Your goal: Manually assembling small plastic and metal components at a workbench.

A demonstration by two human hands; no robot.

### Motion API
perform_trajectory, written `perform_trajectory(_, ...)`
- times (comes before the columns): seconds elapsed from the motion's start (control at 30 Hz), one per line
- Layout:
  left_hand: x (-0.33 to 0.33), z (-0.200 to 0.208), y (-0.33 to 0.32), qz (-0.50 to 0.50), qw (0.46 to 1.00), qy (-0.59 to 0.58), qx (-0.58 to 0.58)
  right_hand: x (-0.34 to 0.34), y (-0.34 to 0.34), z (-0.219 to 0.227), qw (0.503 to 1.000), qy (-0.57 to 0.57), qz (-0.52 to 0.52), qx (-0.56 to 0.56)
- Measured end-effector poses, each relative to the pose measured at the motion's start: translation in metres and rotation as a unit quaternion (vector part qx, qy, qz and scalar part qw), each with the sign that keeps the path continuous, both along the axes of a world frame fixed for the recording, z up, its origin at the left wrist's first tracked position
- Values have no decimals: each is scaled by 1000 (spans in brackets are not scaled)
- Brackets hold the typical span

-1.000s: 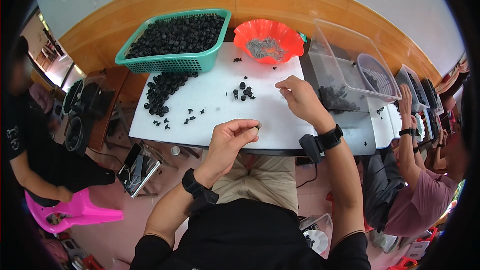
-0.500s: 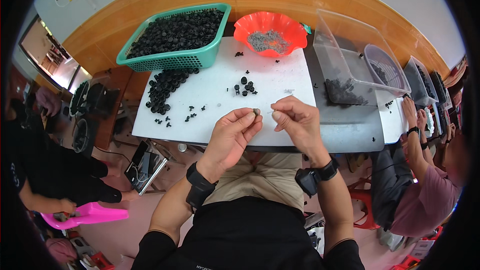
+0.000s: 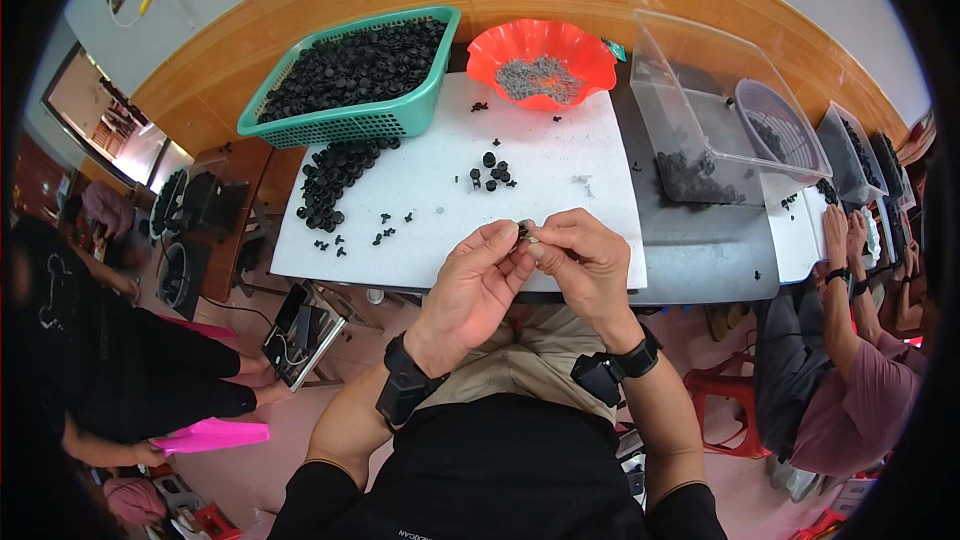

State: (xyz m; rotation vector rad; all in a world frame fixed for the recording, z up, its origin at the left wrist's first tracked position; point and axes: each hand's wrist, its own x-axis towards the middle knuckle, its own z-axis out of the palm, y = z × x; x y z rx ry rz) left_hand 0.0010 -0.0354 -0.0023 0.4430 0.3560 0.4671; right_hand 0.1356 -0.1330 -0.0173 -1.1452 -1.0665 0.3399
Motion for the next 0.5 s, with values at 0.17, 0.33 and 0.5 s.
perform_trajectory(0.17, 1, 0, -3, -1, 1000, 4, 0, -2, -3, -2, 999, -35, -34, 7)
perform_trajectory(0.33, 2, 0, -5, 0, 1000, 10, 3, -5, -5, -1, 996, -62, -63, 11)
perform_trajectory(0.5, 3, 2, -8, 5, 1000, 21, 6, -6, -6, 2, 987, -129, -97, 23)
